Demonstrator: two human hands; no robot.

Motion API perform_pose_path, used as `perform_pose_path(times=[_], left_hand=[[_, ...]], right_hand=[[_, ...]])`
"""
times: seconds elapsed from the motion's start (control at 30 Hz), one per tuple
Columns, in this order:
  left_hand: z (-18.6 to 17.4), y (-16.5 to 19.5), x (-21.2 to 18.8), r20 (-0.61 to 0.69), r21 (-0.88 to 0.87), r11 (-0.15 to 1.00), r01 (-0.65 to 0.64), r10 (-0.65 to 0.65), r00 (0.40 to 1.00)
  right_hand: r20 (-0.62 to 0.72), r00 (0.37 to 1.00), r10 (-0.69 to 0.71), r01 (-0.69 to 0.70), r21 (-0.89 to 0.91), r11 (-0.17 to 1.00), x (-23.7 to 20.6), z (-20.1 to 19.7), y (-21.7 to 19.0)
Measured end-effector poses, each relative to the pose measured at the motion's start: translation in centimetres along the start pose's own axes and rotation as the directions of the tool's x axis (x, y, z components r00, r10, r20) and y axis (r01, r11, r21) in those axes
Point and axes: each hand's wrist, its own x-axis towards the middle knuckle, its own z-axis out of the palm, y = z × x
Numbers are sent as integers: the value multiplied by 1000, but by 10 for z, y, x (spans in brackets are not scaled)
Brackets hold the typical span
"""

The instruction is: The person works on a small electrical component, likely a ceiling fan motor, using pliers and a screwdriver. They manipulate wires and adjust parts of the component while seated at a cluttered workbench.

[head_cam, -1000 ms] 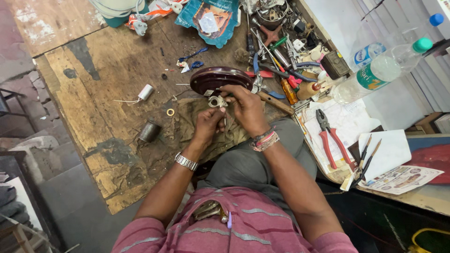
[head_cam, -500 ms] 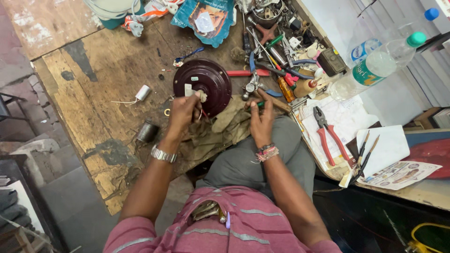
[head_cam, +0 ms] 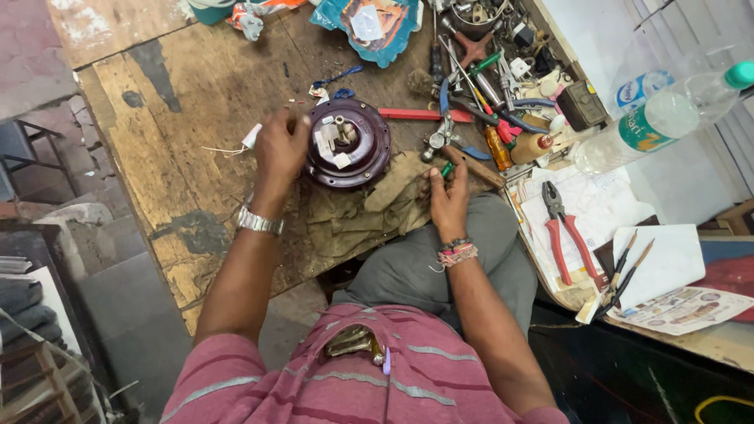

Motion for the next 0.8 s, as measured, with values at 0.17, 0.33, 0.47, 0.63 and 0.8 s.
perform_pose_path(times=[0.17,0.33,0.47,0.63,0.8], left_hand=[[7,-11,-22,16,70,997,9,-10,1000],[15,-11,-26,-26,7,979,205,-204,979],[17,-7,-25,-39,-23,981,194,-195,980],[30,2,-31,35,-31,984,175,-174,984],[41,11,-27,115,-92,982,163,-152,982]], right_hand=[[77,993,89,-88,-9,996,0,3,4],[205,976,-75,133,-289,948,-3,6,7],[321,927,-193,321,-413,852,0,8,3],[284,957,54,96,-489,867,0,11,1],[228,974,-14,111,-418,902,-3,7,1]])
